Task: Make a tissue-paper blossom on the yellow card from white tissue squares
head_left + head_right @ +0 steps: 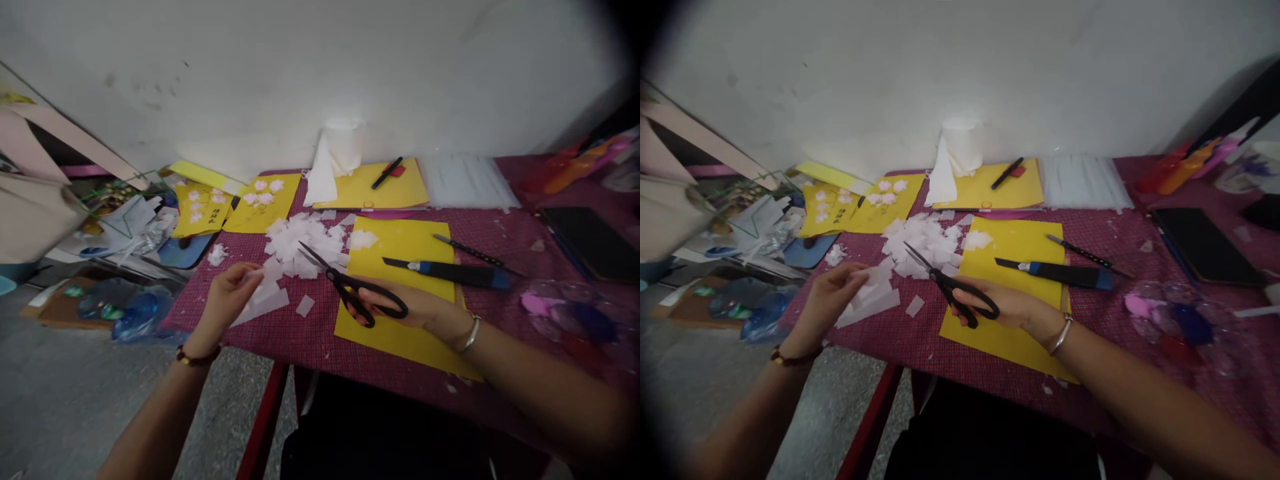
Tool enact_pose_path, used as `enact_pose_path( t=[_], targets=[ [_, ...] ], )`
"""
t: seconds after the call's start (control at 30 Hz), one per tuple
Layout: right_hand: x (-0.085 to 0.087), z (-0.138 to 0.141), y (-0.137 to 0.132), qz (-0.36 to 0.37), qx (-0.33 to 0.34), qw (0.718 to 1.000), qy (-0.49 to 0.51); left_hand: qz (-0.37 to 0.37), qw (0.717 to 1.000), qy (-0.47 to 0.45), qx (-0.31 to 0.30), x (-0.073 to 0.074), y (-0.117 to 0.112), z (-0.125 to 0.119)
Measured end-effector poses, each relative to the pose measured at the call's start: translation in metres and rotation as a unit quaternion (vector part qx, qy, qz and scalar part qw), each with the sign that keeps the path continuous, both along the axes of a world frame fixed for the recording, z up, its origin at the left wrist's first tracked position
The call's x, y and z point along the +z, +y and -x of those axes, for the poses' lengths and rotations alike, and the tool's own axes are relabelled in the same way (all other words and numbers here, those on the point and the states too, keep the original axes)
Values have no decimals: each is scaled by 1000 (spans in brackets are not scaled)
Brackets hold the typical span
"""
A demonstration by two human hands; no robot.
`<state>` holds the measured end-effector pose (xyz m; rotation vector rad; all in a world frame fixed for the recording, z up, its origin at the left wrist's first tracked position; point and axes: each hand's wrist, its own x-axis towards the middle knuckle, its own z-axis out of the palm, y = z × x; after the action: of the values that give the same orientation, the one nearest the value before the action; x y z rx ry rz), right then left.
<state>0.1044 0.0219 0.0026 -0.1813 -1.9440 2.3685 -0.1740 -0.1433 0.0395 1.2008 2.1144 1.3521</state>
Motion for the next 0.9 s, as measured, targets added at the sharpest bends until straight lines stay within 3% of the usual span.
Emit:
enact_pose_path(
  t=[0.03,0.1,0.17,0.37,0.6,0.73,0.9],
  targets=[
    [2,-1,0,-11,5,1000,3,-26,993,-109,35,5,3,-4],
    [6,-2,0,-31,18,999,5,-70,953,-286,70,13,8,-12],
    [11,-2,-1,-49,30,998,-2,-106,919,-371,83,17,14,-20],
    [20,3,-9,-37,22,998,-41,-130,904,-394,103,10,27,-38],
    [7,10,-17,72,-3,997,-11,-157,898,-404,72,-1,48,-68],
    [3,11,-16,67,-29,997,39,-183,877,-437,80,-5,57,-75],
    [5,10,-14,48,-51,997,33,-226,854,-459,95,-9,62,-77]
  ],
)
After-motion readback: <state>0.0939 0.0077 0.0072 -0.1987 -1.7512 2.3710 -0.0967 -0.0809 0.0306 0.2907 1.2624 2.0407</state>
